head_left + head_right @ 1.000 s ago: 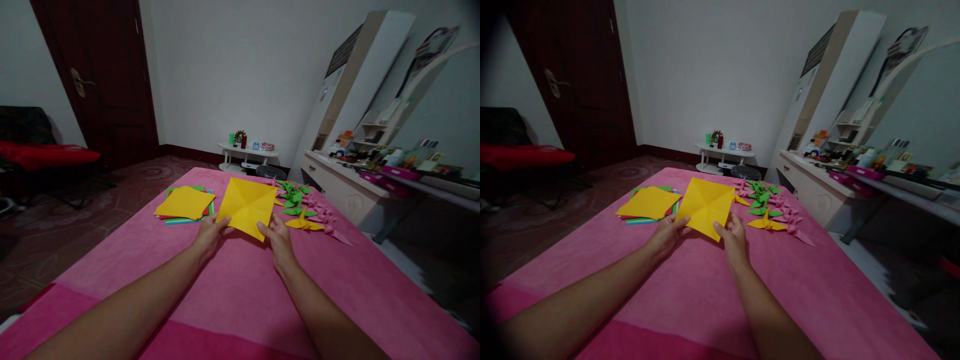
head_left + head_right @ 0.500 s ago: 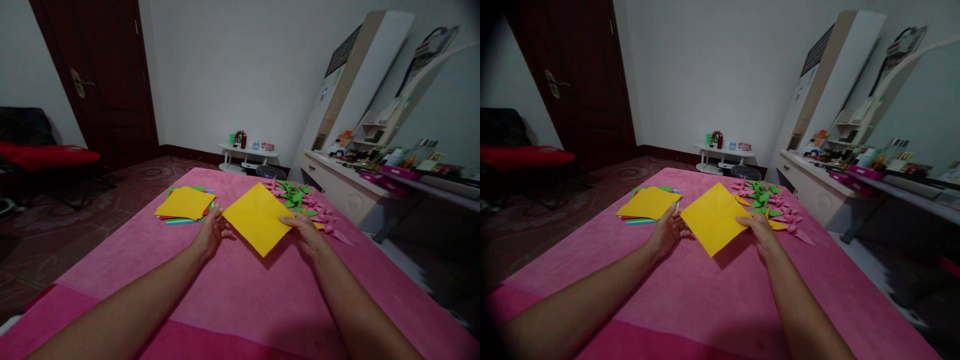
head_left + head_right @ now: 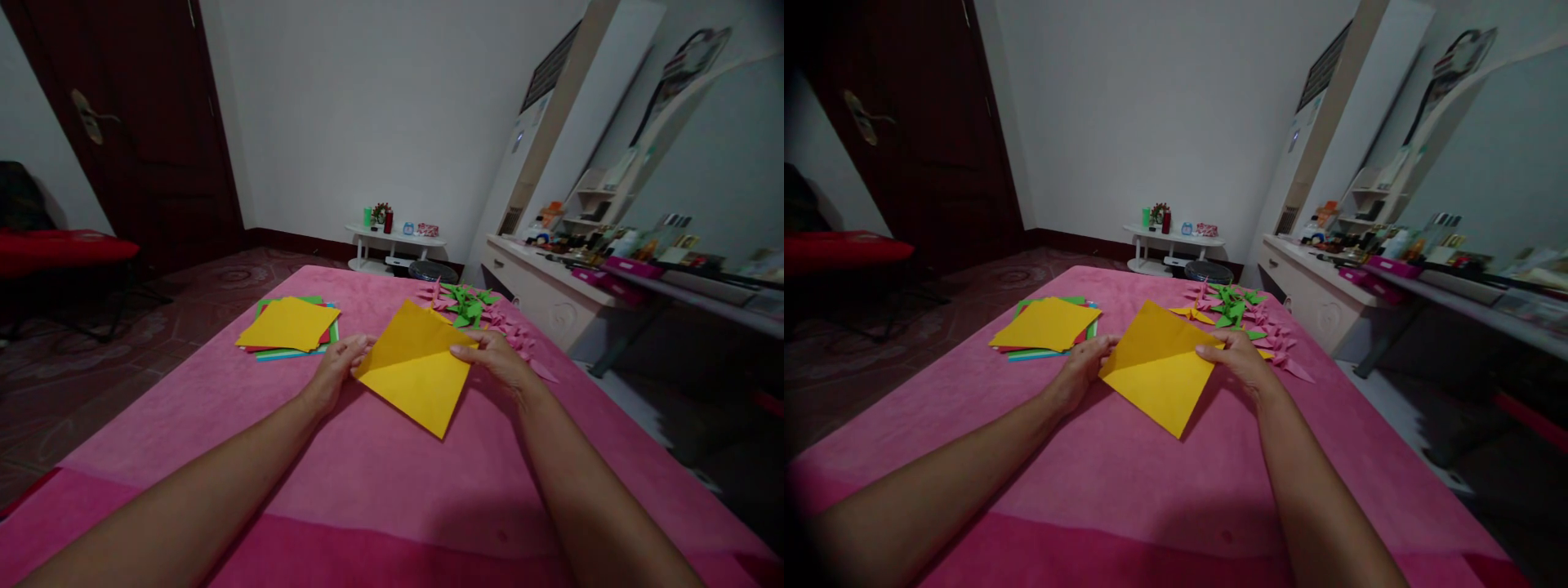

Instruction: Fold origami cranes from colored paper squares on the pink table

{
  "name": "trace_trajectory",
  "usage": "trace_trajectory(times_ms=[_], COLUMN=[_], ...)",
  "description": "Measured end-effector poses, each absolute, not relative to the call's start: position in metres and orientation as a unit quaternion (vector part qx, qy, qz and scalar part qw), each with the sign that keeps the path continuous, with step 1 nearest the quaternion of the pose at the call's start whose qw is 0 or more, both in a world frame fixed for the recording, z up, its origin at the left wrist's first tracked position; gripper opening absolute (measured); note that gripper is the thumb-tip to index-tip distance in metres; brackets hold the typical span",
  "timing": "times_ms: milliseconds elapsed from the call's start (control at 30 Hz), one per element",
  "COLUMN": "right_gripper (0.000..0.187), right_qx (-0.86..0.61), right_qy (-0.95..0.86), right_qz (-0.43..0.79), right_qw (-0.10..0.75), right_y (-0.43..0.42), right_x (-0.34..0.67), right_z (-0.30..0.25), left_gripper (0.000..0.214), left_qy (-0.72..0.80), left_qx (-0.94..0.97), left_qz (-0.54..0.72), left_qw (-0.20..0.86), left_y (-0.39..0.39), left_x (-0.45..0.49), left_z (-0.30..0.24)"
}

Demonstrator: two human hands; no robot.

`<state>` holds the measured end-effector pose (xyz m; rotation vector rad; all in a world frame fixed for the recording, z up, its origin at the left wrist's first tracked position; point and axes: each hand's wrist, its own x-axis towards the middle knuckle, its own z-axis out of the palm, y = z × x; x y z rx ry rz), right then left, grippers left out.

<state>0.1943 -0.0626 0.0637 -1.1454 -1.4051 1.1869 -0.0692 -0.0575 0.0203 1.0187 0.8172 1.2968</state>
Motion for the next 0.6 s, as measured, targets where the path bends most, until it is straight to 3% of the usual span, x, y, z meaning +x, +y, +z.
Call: trace_trajectory(times_ms=[267,400,600], right_gripper=[0.025,0.031,0.052], right_qx=[-0.487,-0.481,-0.484], right_qy=[-0.623,-0.607,-0.523], right_qz=[0.457,0.442,0.449], right_qw=[0.407,0.452,0.54], right_y=[-0.064,-0.062,-0.057], right_x=[0.197,0.191,0.176], right_z=[0.069,0.067,0.055], left_gripper=[0.028,0.02,0.014], left_qy=[0.324,0.361,0.405], left_qx=[0.61,0.628,0.575], left_qz=[0.478,0.445,0.525], left_qw=[0.541,0.526,0.479], left_y=[-0.058,-0.056,-0.052], left_x=[-0.071,-0.067,-0.065], left_z=[0.02,0.011,0.005])
